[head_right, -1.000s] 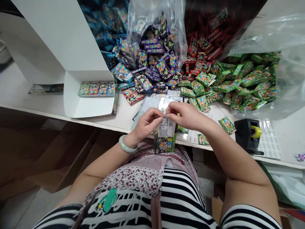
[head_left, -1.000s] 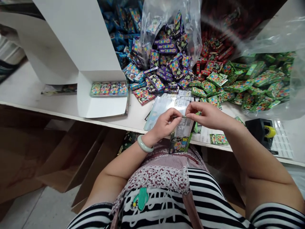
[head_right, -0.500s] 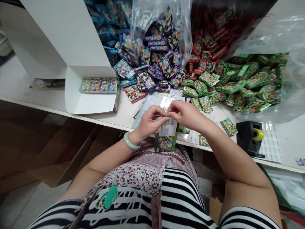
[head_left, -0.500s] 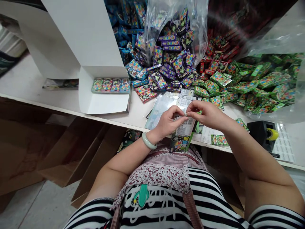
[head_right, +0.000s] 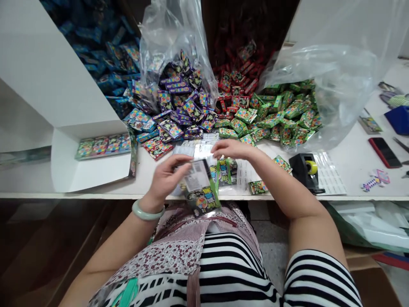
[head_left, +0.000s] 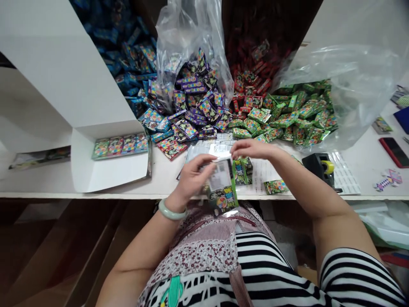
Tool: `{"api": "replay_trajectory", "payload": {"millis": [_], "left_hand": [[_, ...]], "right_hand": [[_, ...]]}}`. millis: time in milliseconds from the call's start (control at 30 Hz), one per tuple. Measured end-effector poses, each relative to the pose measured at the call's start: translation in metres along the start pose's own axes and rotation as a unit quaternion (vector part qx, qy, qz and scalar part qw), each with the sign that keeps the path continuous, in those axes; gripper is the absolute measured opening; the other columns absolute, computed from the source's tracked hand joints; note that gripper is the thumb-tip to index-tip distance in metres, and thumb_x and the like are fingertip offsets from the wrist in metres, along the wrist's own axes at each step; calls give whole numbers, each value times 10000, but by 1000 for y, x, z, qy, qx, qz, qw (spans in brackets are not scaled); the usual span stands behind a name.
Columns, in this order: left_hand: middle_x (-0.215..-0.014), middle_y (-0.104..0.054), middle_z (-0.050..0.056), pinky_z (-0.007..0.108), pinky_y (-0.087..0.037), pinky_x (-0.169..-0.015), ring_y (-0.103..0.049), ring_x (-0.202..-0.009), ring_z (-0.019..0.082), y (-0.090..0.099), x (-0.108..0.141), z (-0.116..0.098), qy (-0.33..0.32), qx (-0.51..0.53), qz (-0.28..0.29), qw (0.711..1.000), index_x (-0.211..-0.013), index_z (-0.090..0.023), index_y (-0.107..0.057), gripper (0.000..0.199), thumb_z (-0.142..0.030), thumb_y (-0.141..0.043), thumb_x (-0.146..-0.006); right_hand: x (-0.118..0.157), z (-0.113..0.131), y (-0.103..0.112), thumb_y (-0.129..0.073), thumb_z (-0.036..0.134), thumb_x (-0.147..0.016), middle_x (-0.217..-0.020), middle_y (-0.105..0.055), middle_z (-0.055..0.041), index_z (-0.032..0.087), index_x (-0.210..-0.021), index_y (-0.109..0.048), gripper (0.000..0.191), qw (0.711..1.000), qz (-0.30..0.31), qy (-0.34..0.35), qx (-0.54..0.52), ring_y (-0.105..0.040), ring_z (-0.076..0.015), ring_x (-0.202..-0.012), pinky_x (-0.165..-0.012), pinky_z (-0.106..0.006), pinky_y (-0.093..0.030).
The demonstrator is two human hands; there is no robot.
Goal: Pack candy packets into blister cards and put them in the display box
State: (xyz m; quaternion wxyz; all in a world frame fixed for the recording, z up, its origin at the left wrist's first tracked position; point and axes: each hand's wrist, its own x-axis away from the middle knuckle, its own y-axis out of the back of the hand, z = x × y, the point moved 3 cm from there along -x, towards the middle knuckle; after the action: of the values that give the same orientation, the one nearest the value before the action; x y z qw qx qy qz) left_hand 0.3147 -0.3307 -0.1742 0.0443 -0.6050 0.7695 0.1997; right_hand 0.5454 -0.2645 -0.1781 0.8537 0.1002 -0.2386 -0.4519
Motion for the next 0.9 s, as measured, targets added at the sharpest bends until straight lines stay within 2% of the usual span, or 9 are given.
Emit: {"api": "replay_trajectory", "payload": {"millis": [67,133,200,267,400,633,700,767,900], "left_hand": [[-973,-725,31,254,-554,-778,-680,-875,153,25,-1,16,45,31,-119,991,-994,-212,-697,183,-337,-670,-864],[-1033,-714,28,245,-554,-786,-678,-915,152,49,1,36,82,74,-225,968,-1015,-222,-678,209,-333,-670,-838],[-1078,-701,29,245,-558,-768,-676,-933,156,67,5,54,117,120,-294,941,-1031,-229,-648,265,-326,-694,-789],[-1077,-692,29,250,-562,-739,-676,-927,163,76,12,69,150,161,-329,918,-1044,-231,-618,345,-337,-732,-736],[-982,-682,22,287,-572,-738,-678,-895,181,78,31,87,212,187,-330,900,-1069,-220,-562,525,-383,-813,-638],[-977,-669,61,281,-544,-731,-667,-895,189,86,55,101,239,47,-253,936,-1170,-183,-502,672,-473,-791,-637],[-930,-658,47,301,-542,-743,-664,-860,188,92,61,106,247,5,-227,942,-1202,-178,-486,698,-501,-766,-650],[-898,-638,33,323,-542,-729,-652,-819,192,99,66,108,252,-68,-198,945,-1242,-180,-479,724,-532,-741,-667],[-1046,-627,93,403,-555,-789,-640,-934,252,105,65,96,202,-266,-142,932,-1286,-178,-504,688,-571,-676,-748]], "right_hand": [[2,-8,47,-619,215,-848,-976,-732,-86,200,-933,-714,129,965,-210,-3,154,-640,-213,-882,-813,-376,-515],[4,-17,88,-595,233,-884,-1113,-711,-151,160,-1066,-707,225,891,-353,-37,284,-608,-286,-1043,-914,-452,-471],[0,-25,113,-605,273,-895,-1187,-680,-202,113,-1139,-696,305,831,-383,-79,395,-540,-351,-1159,-970,-511,-414],[-8,-32,125,-612,339,-902,-1196,-662,-220,90,-1114,-714,343,789,-367,-111,480,-487,-387,-1196,-979,-537,-374],[-25,-41,127,-594,451,-908,-1191,-635,-209,93,-1016,-751,405,757,-333,-142,544,-449,-389,-1191,-967,-531,-336],[-23,-54,137,-621,369,-881,-1112,-677,-169,140,-964,-696,255,775,-388,-142,477,-512,-345,-1122,-936,-485,-354],[-15,-51,140,-620,402,-870,-991,-695,-135,163,-885,-673,245,807,-414,-123,402,-558,-302,-1003,-885,-445,-382],[-6,-47,138,-633,421,-835,-837,-670,-78,180,-803,-630,243,858,-417,-99,283,-565,-231,-817,-777,-374,-406],[2,-39,101,-647,406,-749,-651,-566,17,197,-738,-575,222,948,-313,-54,32,-494,-135,-603,-617,-284,-380]]}}
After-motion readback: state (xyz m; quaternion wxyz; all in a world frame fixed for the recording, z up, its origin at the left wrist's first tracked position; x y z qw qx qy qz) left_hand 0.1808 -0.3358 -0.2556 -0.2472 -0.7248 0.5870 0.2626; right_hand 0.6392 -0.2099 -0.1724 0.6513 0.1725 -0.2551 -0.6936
